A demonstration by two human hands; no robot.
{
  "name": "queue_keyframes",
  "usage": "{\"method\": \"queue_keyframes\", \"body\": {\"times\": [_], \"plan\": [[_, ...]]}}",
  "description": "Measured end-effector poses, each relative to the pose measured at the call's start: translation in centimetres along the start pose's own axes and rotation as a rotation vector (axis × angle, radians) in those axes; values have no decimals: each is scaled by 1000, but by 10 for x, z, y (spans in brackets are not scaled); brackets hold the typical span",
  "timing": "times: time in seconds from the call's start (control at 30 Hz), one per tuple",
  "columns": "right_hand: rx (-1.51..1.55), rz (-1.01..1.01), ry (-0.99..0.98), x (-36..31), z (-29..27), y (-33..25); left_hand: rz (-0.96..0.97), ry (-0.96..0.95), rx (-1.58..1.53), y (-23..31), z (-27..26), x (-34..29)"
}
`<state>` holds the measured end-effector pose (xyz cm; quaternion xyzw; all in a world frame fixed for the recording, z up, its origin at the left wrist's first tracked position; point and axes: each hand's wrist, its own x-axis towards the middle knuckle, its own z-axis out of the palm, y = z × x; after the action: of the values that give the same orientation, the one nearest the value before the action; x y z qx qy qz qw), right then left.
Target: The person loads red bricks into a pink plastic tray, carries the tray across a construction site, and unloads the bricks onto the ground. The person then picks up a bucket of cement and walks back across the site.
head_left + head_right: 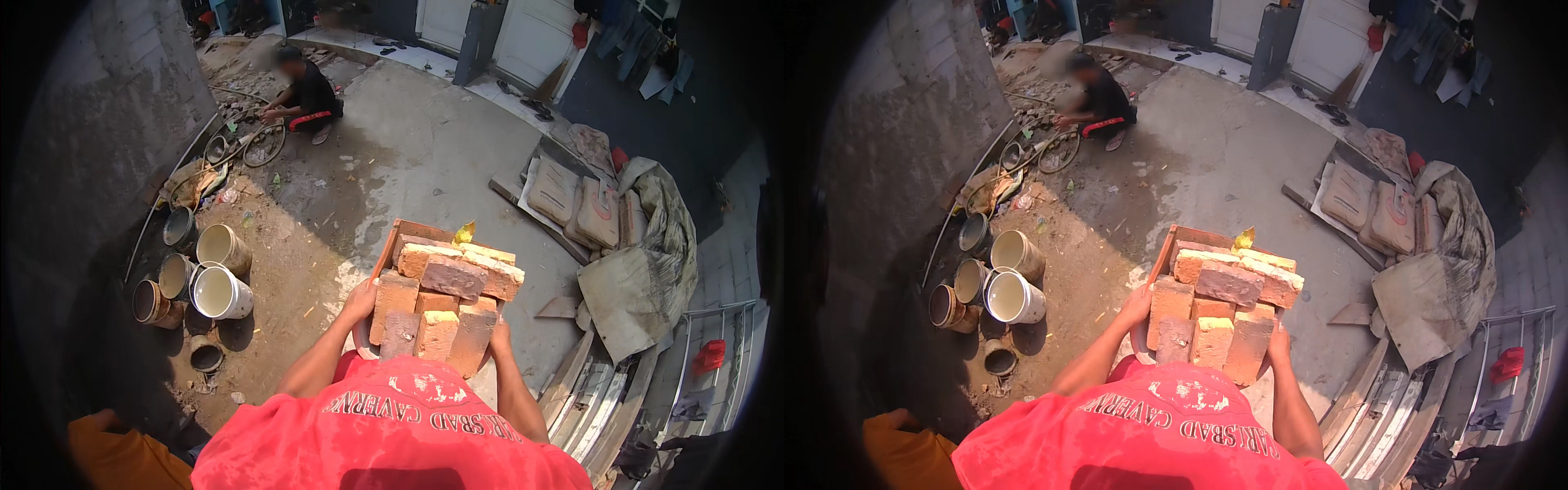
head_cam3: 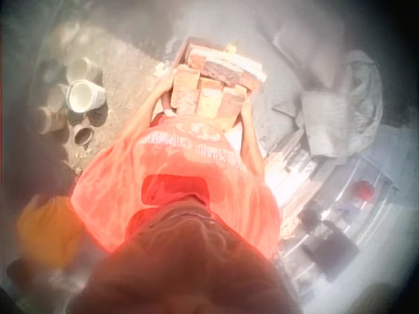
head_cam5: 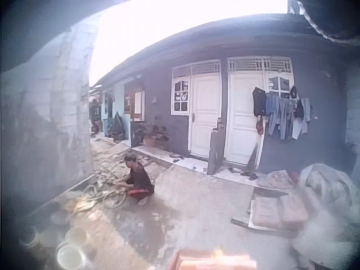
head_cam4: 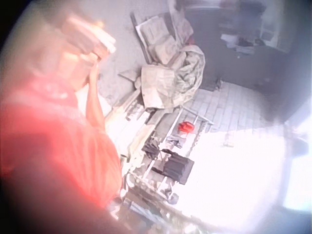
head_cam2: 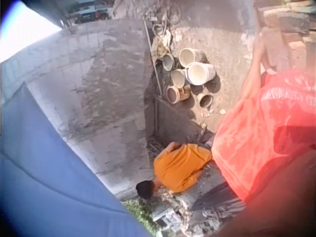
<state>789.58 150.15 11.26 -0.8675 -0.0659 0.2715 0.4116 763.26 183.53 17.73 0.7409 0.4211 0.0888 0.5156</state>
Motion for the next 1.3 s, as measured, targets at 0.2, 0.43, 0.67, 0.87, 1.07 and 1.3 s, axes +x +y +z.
{"method": "queue_keyframes", "body": {"times": [0.2,0.43,0.67,0.87,1.07,1.3], "plan": [[146,-8,-1,245,-14,-139,57,5,-34,111,6,272],[-30,-84,23,442,0,-336,76,28,-27,227,-46,518],[-199,-272,-52,675,62,-554,-39,231,-7,262,-100,749],[-216,-356,-162,849,131,-694,-53,279,-111,304,-173,906],[-102,-329,-327,1017,244,-841,-107,416,-114,315,-245,1104],[-152,-401,-278,1180,336,-1013,-127,405,-151,380,-366,1327]]}}
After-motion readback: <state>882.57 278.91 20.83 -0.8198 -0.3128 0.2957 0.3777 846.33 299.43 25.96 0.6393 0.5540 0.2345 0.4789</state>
